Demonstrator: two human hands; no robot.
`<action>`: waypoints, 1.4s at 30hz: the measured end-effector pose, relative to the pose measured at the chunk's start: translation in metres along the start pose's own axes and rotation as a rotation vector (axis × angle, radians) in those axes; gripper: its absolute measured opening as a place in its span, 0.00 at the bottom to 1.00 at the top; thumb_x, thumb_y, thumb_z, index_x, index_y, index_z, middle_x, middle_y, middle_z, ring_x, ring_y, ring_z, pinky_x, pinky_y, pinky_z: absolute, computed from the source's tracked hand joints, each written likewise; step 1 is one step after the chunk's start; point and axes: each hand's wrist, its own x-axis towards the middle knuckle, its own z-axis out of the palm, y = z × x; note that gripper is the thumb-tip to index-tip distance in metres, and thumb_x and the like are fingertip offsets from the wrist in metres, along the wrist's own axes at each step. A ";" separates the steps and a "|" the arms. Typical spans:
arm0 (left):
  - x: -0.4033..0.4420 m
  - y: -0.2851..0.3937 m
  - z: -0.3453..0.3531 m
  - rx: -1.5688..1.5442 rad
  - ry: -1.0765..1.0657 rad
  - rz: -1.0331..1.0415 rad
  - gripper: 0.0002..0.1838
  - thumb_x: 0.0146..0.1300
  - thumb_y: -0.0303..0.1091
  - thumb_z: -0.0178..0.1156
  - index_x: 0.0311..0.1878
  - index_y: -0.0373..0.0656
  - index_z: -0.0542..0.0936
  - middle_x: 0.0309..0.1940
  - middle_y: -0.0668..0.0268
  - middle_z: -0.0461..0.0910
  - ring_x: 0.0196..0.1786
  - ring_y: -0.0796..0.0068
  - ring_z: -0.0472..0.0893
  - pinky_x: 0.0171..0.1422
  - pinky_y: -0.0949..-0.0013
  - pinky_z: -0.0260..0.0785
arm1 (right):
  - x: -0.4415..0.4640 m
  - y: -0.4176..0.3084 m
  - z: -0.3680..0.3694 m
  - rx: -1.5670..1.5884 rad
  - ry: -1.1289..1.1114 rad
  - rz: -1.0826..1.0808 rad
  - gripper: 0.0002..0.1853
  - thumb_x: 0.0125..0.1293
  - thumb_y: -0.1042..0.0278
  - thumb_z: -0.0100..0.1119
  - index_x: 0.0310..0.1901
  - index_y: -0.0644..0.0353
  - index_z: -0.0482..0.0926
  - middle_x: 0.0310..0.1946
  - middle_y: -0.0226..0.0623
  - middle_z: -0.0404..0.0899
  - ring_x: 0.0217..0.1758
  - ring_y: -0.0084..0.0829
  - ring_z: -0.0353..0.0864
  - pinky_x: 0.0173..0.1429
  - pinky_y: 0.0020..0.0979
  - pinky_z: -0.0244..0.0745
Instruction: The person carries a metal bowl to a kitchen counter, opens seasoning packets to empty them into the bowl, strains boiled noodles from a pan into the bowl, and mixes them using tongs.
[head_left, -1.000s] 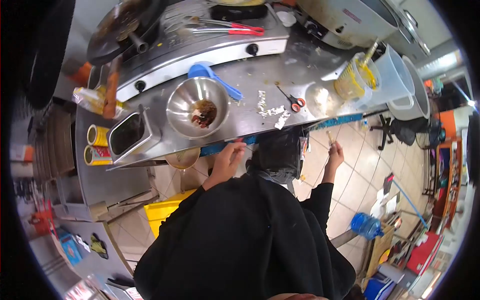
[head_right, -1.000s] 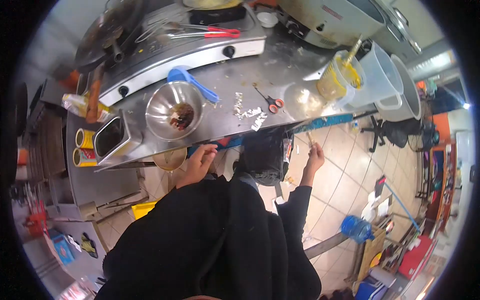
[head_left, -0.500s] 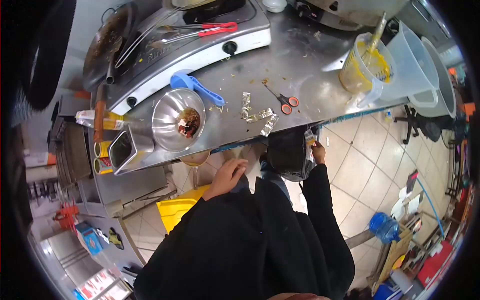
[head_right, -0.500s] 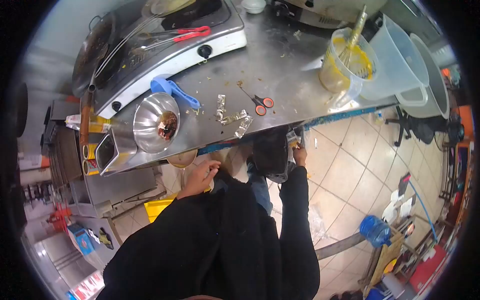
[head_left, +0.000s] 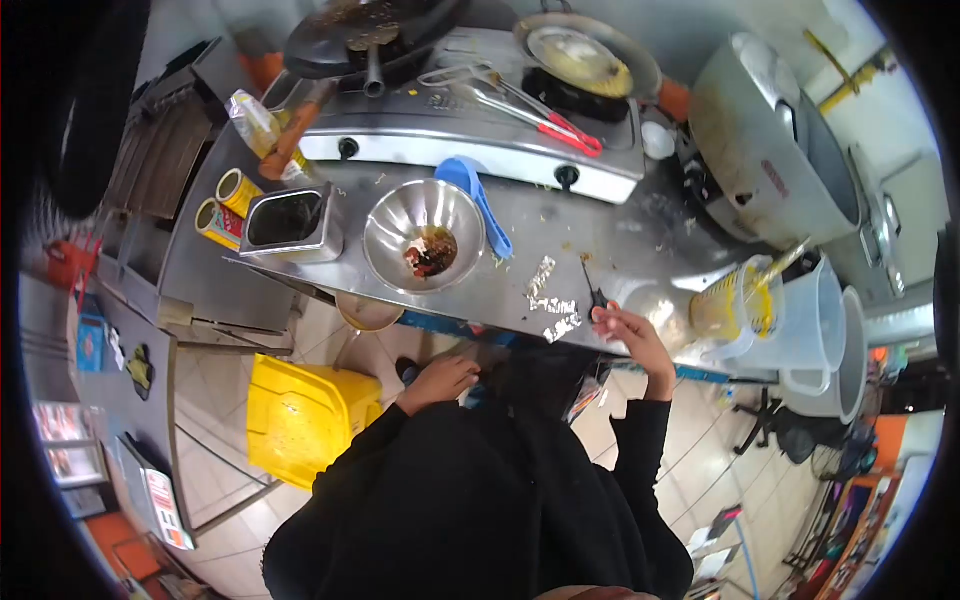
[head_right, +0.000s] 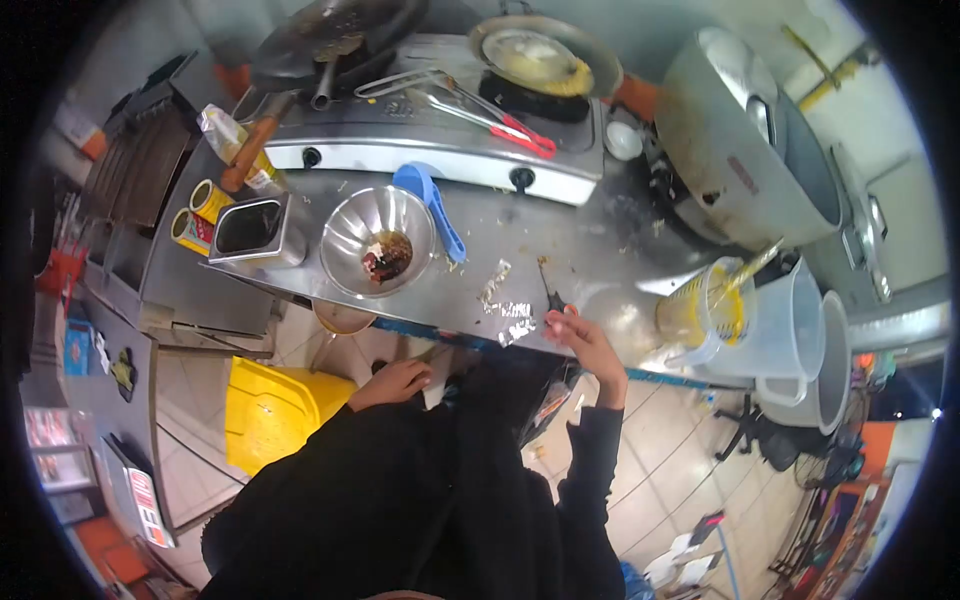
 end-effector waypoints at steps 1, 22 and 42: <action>-0.005 -0.007 0.003 0.005 -0.019 -0.024 0.13 0.58 0.40 0.47 0.41 0.41 0.70 0.38 0.57 0.72 0.43 0.58 0.71 0.46 0.62 0.63 | 0.015 -0.022 0.000 -0.035 0.017 -0.048 0.19 0.62 0.56 0.45 0.48 0.62 0.71 0.36 0.36 0.77 0.40 0.25 0.74 0.46 0.25 0.67; -0.067 -0.064 -0.129 -0.454 0.031 -0.150 0.17 0.60 0.41 0.46 0.48 0.40 0.69 0.42 0.57 0.72 0.47 0.65 0.72 0.51 0.68 0.62 | 0.255 -0.212 0.109 0.369 -0.029 -0.255 0.25 0.58 0.58 0.45 0.57 0.57 0.58 0.45 0.41 0.73 0.47 0.36 0.71 0.53 0.37 0.61; -0.014 -0.078 -0.183 -0.606 0.535 0.007 0.24 0.58 0.38 0.52 0.54 0.36 0.60 0.39 0.60 0.70 0.37 0.73 0.73 0.39 0.72 0.67 | 0.258 -0.137 0.047 -1.389 0.662 -0.116 0.29 0.52 0.43 0.48 0.42 0.65 0.69 0.38 0.50 0.73 0.43 0.48 0.71 0.45 0.44 0.65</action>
